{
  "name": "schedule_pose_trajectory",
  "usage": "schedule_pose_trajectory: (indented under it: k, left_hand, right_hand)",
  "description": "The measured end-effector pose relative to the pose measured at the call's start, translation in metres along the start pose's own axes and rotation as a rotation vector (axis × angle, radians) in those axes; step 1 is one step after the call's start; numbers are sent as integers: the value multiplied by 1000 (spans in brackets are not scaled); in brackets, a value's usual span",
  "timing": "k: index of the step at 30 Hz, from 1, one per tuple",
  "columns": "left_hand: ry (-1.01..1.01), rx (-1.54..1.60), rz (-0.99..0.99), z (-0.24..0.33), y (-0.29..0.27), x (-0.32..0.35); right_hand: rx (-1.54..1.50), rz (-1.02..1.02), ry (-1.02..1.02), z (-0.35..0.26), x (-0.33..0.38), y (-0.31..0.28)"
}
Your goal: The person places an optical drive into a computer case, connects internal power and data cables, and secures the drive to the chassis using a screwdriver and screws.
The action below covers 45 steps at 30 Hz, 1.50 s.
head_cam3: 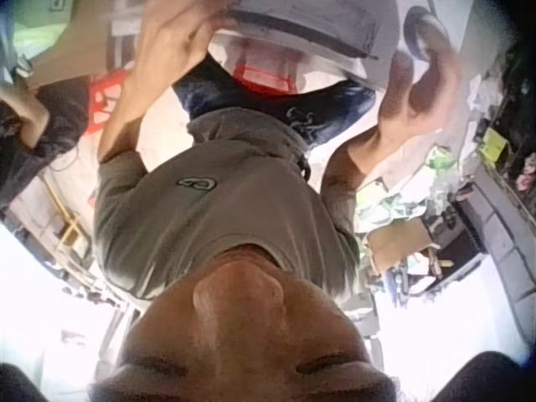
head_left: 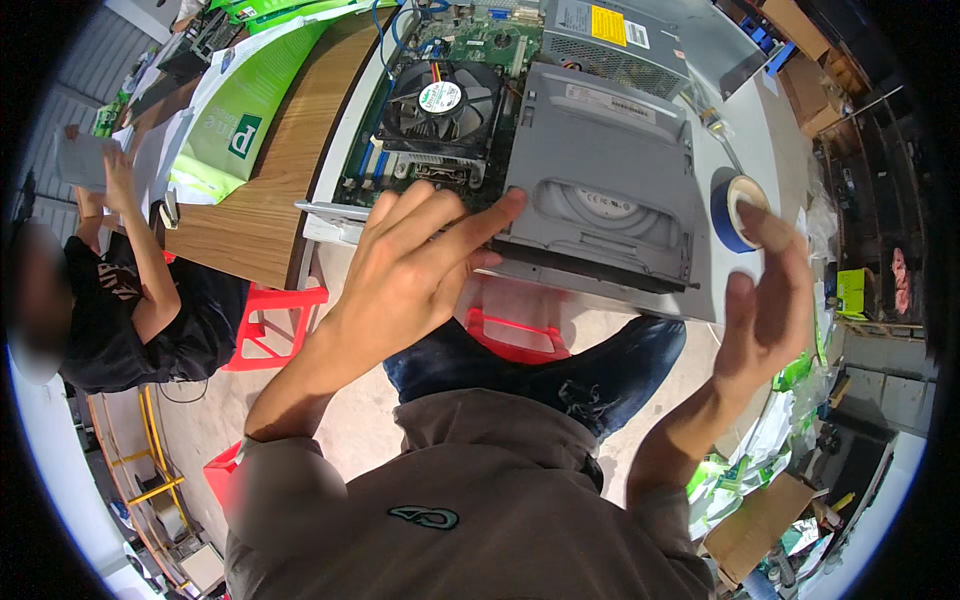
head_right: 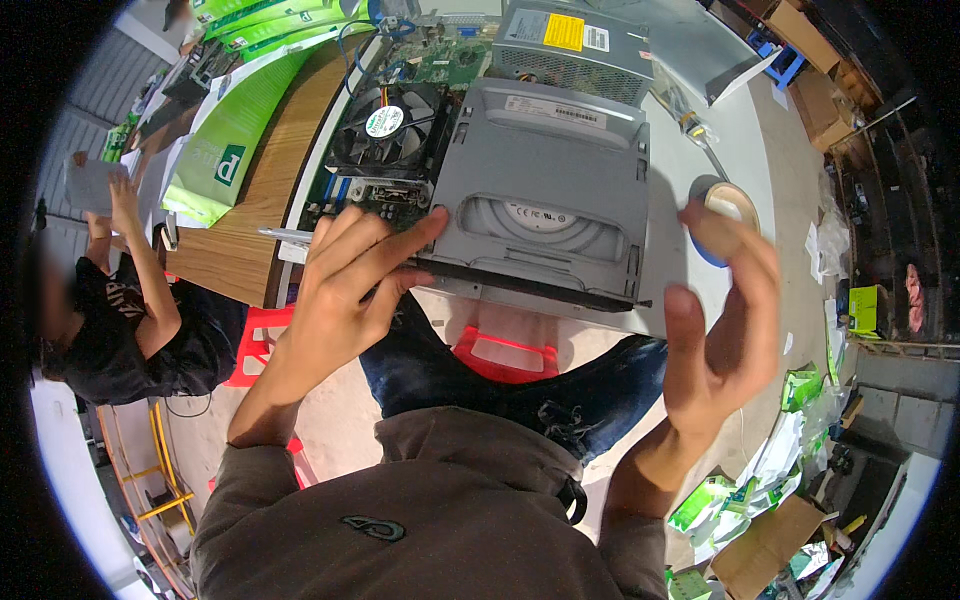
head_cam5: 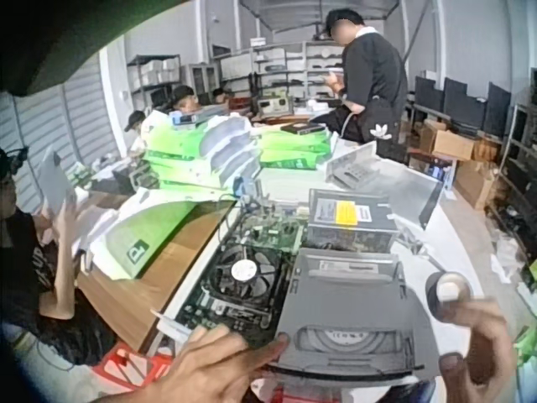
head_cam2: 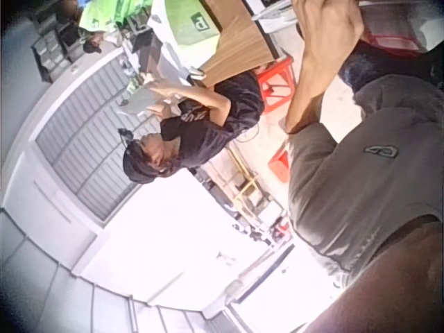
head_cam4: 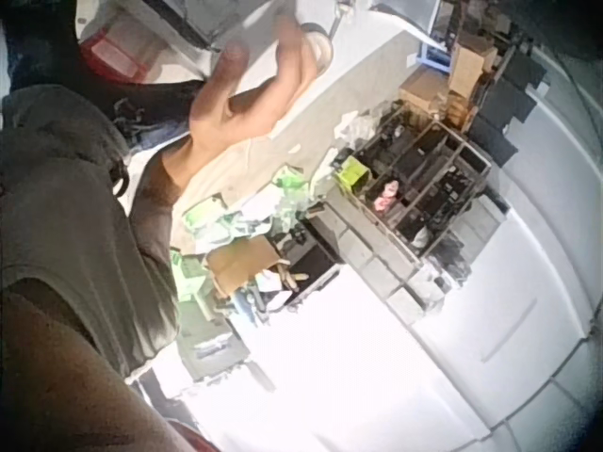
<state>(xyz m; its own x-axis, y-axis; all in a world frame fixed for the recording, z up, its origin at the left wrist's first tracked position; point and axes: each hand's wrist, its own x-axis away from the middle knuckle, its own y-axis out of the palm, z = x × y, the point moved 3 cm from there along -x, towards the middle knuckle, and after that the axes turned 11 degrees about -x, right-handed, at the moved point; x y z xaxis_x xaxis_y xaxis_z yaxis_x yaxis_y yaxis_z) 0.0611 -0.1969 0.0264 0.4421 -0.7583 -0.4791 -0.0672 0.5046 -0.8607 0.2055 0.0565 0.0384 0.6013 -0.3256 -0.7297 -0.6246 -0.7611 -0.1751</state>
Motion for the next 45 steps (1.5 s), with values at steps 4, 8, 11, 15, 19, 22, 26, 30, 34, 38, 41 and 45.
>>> schedule_pose_trajectory:
  k: [4, 8, 11, 15, 19, 22, 26, 30, 34, 38, 41, 45]
  left_hand:
    - [-74, 14, 53, 3, 2, 4]
    - [-160, 48, 66, 3, 8, 8]
    - [-162, 46, 77, 2, 10, 7]
    - [-133, 30, 83, 5, 8, 6]
    - [-139, 29, 76, 5, 6, 6]
    - [-101, -1, 66, 6, 6, 4]
    - [-106, -1, 52, 8, 5, 2]
    - [-131, 76, 7, 11, -7, -1]
    - [-148, 58, 46, 9, -25, -25]
    - [-88, 45, 211, 22, -18, -75]
    - [24, -81, 244, 46, 14, -103]
    - [35, -231, -153, 57, 55, -104]
  right_hand:
    - [329, -391, -204, -25, -59, 25]
    - [454, -635, -185, 6, -62, 78]
    - [518, -796, -160, 24, -51, 93]
    - [510, -820, -127, 21, -52, 90]
    - [361, -824, 1, 17, -65, 85]
    - [403, -723, -91, 22, -69, 86]
    - [552, -769, -147, 33, -62, 92]
    - [352, -697, -107, 34, -61, 84]
    - [-206, -244, 204, 52, -67, 57]
    - [-338, 194, 290, 80, -52, 27]
    - [-368, 355, 388, 89, -16, 9]
    - [-371, 370, 451, 92, 19, -5]
